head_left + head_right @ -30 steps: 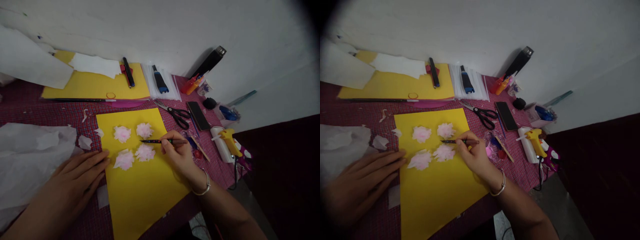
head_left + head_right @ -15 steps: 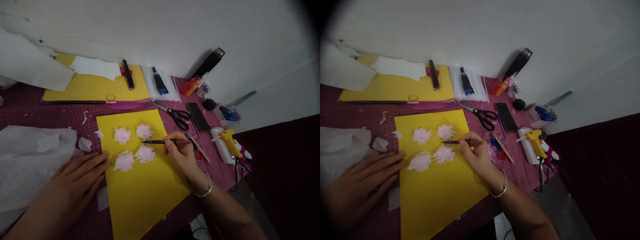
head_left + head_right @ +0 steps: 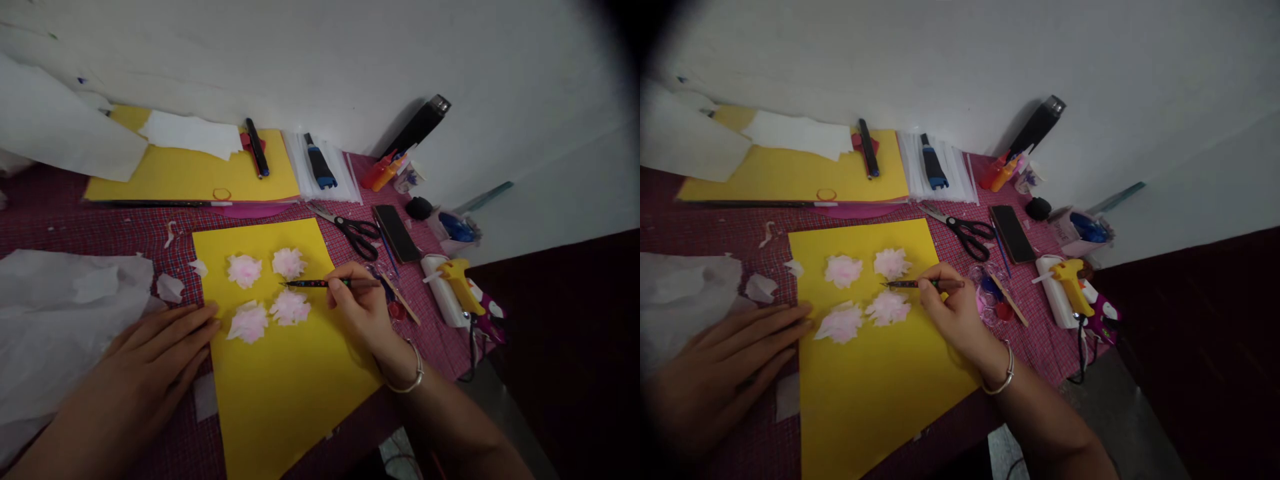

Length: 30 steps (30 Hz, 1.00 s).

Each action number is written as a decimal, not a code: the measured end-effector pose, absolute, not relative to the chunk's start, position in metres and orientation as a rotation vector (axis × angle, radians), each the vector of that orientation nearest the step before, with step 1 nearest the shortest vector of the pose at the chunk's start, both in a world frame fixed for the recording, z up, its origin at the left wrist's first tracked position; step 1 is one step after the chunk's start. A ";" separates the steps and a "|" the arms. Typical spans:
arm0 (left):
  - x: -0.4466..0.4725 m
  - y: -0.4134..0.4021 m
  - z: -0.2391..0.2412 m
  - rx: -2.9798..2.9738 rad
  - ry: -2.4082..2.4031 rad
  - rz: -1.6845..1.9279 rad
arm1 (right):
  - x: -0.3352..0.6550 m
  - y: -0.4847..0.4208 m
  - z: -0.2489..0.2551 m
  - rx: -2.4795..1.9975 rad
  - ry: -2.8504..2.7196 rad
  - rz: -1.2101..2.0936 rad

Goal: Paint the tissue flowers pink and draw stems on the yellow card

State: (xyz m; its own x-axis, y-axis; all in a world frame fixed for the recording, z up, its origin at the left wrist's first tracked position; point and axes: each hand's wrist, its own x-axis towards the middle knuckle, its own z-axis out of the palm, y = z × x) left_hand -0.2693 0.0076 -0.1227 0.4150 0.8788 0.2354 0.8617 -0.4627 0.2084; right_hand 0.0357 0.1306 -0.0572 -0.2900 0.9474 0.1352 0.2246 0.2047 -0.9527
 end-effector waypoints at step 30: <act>-0.275 0.013 -0.111 2.636 1.571 0.439 | 0.049 0.147 -0.054 -1.163 -1.614 1.157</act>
